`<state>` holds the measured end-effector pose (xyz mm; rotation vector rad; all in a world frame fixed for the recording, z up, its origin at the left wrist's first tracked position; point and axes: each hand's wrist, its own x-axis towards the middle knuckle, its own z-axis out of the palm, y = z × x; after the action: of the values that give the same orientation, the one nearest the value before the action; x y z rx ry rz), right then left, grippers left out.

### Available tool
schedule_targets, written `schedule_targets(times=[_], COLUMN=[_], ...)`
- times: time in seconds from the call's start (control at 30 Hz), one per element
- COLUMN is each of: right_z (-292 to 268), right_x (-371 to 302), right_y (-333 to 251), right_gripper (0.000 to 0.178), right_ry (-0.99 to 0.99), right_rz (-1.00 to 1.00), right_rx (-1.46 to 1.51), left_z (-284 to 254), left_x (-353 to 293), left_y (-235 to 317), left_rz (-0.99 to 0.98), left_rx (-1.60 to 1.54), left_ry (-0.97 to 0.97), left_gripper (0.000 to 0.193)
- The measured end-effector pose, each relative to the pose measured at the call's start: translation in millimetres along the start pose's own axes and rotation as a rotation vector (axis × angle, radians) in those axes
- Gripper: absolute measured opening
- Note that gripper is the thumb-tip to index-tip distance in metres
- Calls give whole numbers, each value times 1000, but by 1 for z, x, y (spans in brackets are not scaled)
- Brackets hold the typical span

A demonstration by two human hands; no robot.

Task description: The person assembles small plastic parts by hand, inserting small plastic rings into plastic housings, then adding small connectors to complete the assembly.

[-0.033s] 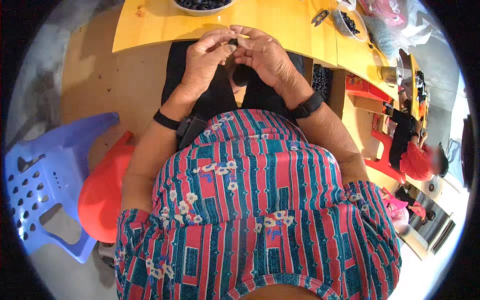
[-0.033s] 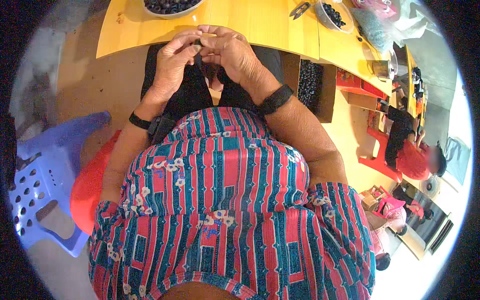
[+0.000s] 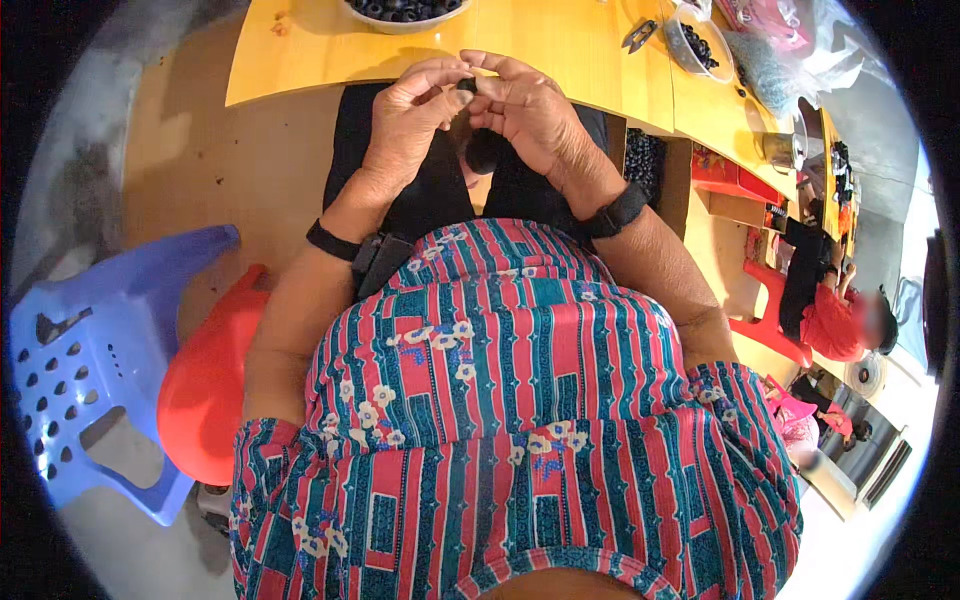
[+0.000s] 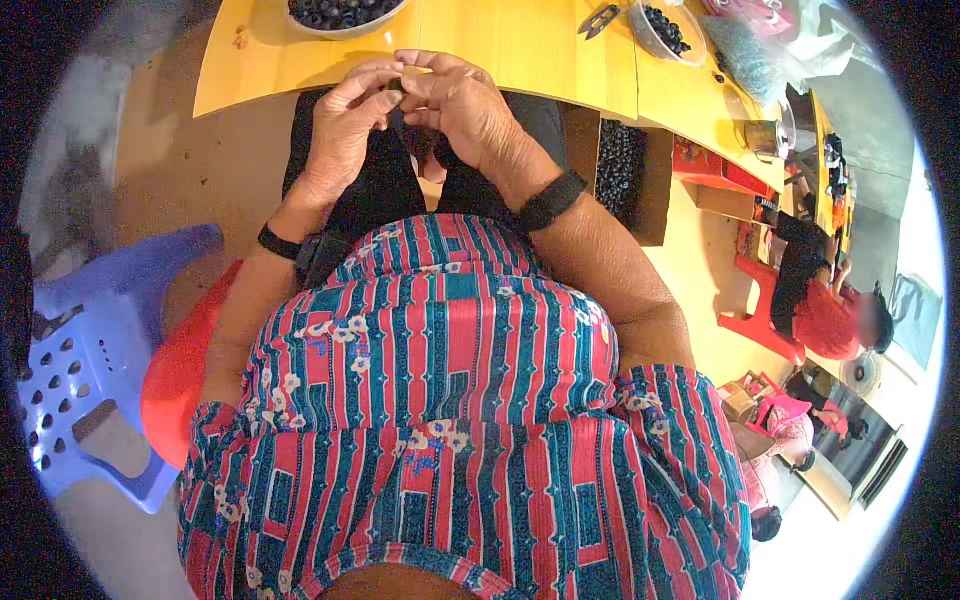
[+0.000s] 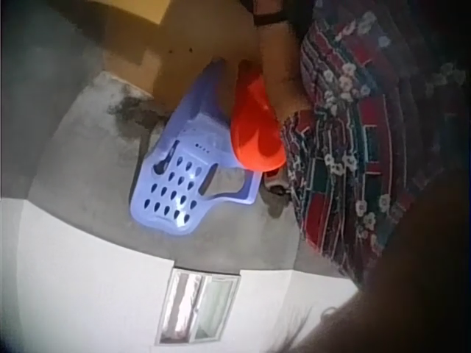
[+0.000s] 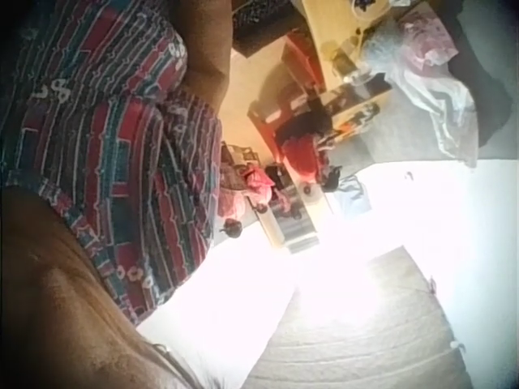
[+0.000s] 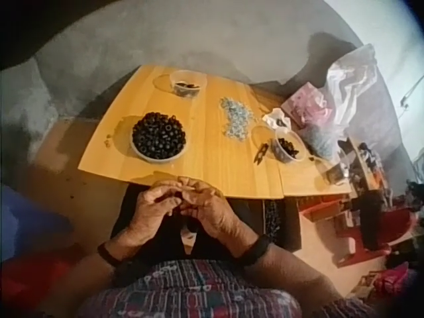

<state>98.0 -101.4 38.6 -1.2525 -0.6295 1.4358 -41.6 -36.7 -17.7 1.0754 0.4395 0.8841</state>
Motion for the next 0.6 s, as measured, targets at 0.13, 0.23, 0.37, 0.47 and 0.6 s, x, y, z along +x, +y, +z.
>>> schedule_targets(times=[0.13,0.23,0.37,0.47,0.6], right_z=[0,5,6,11,12], right_x=[0,-3,3,6,3], right_y=[0,-4,-4,-6,-9], right_gripper=[37,36,34,27,19], right_ry=[-29,-35,-42,34,62], right_rz=[-63,-94,-152,-149,-168], right_rx=[62,139,222,217,239], left_z=[2,2,2,-3,3], left_x=[3,6,13,20,20], left_y=[7,10,19,18,29], left_rz=[50,69,85,118,18], left_rx=[111,131,196,308,325], left_ry=[-5,-7,-24,-42,-53], left_gripper=[21,21,20,20,22])
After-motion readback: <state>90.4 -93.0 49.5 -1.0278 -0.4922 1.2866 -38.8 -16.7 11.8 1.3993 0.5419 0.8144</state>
